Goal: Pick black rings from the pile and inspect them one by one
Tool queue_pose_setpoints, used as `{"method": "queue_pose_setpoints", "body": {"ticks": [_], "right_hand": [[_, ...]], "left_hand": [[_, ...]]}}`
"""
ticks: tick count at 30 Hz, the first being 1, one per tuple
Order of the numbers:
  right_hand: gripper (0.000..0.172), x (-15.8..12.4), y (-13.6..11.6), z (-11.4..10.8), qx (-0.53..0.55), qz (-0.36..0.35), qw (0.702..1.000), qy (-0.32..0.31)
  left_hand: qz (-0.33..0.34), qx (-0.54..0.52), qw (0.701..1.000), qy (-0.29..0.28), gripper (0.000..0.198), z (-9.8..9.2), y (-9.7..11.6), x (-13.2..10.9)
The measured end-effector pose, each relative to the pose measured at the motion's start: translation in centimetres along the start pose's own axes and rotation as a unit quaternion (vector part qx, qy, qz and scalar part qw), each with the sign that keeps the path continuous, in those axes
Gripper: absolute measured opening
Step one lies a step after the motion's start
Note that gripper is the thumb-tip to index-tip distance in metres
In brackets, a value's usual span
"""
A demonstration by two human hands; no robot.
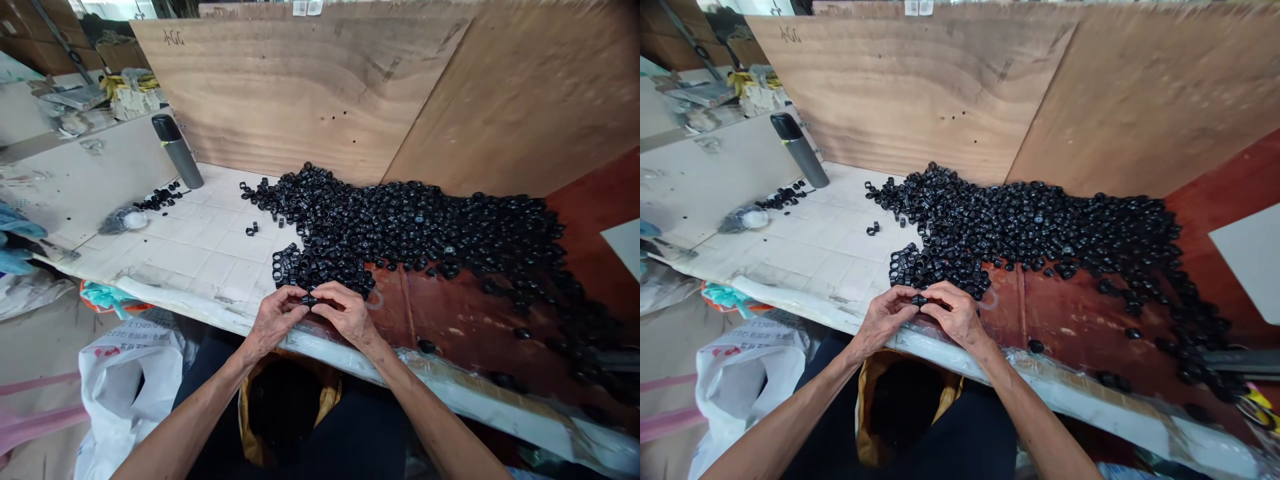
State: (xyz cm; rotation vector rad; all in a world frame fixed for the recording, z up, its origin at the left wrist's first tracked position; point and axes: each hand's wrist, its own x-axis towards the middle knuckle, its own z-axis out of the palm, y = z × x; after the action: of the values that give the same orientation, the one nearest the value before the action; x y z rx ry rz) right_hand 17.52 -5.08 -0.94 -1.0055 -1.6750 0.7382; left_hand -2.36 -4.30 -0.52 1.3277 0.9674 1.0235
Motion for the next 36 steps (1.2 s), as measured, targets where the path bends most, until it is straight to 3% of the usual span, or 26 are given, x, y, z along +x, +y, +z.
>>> {"method": "queue_pose_setpoints", "body": {"ticks": [10,19,23,26,30,36], "right_hand": [[0.032,-0.5,-0.6,0.5,-0.041,0.050,0.998,0.003],[0.013,-0.2,-1.0,0.1,-0.085,-0.042,0.995,-0.037],[0.025,0.2,-0.9,0.2,-0.105,-0.057,0.993,-0.014],[0.017,0.2,-1.2,0.2,-0.096,-0.073,0.993,-0.008],[0.024,0.1,-1.3,0.2,-0.070,-0.098,0.992,-0.022],[0.018,0.1,-0.9,0.4,-0.135,-0.100,0.986,-0.022]], "left_hand": [[0.085,0.072,0.993,-0.025,0.022,-0.1,0.0,-0.1],[0.069,0.063,0.995,-0.021,0.024,-0.2,0.0,-0.4],[0.087,0.085,0.992,-0.044,0.023,-0.1,0.0,-0.3],[0.087,0.064,0.994,-0.031,0.022,0.0,0.1,-0.3],[0.073,0.047,0.996,-0.013,0.022,0.0,0.2,-0.3],[0.086,0.037,0.995,-0.017,0.021,-0.1,-0.1,-0.3]]}}
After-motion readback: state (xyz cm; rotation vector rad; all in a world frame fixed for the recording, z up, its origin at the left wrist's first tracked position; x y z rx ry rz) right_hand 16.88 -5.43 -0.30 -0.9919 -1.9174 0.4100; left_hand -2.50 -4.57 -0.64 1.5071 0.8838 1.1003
